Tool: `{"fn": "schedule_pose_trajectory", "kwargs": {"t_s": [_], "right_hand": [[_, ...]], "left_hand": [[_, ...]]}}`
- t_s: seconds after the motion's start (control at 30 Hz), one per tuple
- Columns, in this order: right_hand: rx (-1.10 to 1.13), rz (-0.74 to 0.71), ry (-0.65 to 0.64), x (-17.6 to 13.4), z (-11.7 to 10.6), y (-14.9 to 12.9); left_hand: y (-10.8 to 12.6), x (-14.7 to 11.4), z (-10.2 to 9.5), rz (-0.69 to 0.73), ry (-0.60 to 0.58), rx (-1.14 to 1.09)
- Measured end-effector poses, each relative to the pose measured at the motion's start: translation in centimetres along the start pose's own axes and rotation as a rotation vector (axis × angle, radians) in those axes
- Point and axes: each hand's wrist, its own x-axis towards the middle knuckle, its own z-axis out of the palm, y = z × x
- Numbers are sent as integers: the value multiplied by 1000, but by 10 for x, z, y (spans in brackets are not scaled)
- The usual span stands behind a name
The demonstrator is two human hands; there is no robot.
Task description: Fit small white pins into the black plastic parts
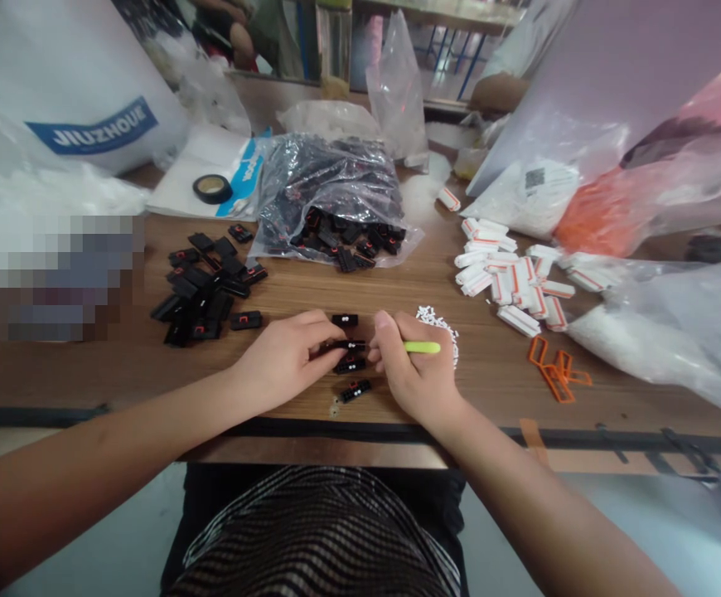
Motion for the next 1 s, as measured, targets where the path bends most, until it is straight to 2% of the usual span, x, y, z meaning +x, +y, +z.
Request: {"fn": "schedule_pose_trajectory", "kwargs": {"t_s": [0.2,0.77,0.87,1.0], "right_hand": [[-133,-138,-26,-1,-2,1],[-238,-256,-88,0,-4,5],[-218,-238,-79,-1,-3,6],[-173,-174,-2,-4,-3,5]], "left_hand": [[0,1,0,-7,-6,-14],[0,0,1,2,2,-18],[0,0,1,-1,2,-12],[1,-1,1,2,4,-5]]}}
